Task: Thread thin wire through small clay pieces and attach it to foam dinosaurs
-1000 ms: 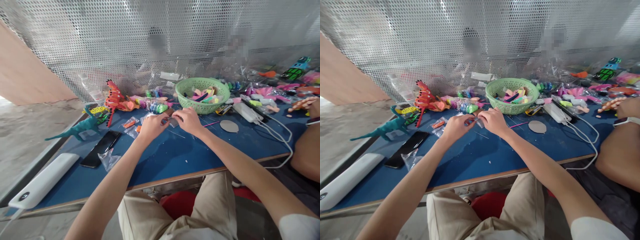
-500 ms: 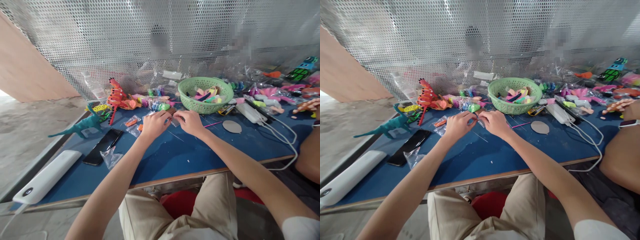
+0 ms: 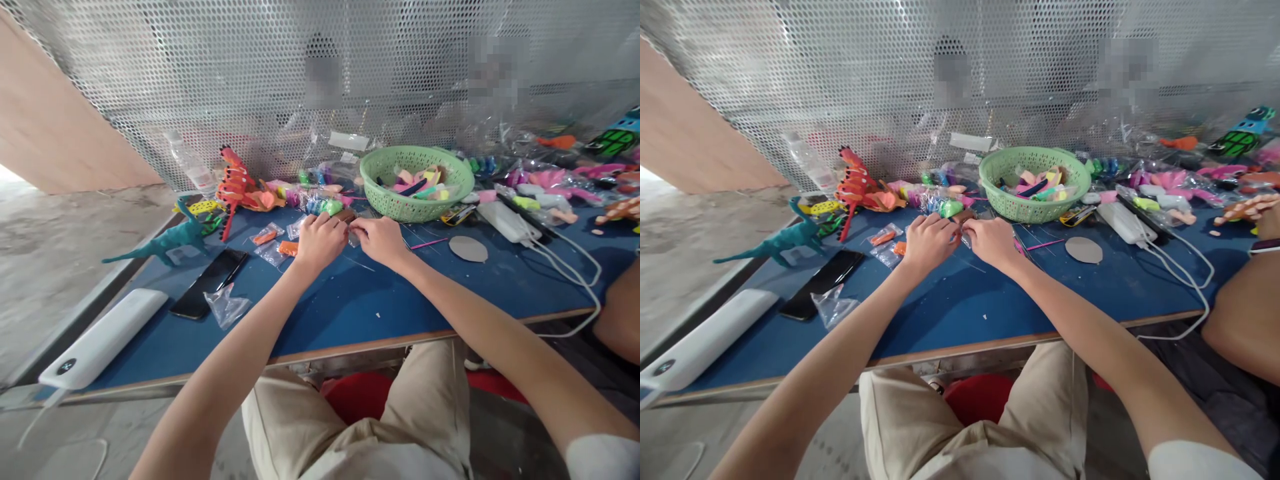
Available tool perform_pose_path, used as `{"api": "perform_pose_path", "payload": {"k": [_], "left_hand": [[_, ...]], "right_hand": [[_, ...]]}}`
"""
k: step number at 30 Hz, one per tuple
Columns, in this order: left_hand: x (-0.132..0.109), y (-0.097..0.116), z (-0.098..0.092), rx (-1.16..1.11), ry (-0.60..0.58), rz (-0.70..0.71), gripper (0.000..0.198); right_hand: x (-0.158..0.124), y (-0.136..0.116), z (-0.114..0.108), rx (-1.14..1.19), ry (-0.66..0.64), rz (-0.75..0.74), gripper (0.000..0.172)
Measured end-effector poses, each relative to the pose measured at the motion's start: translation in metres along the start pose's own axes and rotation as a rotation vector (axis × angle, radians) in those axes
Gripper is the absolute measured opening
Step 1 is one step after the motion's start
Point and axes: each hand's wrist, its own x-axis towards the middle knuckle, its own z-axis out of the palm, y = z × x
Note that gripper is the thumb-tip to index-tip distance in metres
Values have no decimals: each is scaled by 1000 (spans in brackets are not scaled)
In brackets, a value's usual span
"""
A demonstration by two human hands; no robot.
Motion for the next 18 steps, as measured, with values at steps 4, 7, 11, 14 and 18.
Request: {"api": "perform_pose_path", "payload": {"k": [4, 7, 11, 14, 18], "left_hand": [[2, 2, -2, -16, -6, -20, 19], [3, 2, -3, -27, 3, -33, 19], [2, -2, -6, -77, 2, -84, 13], [0, -7, -7, -132, -10, -136, 24], [-2, -8, -8, -203, -33, -211, 19]], "right_hand": [[1, -2, 3, 17, 28, 62, 20], [2, -3, 3, 41, 33, 73, 20], [2, 2, 0, 90, 39, 78, 18], [3, 7, -3, 149, 49, 62, 17], [5, 10, -2, 168, 30, 5, 18]]}}
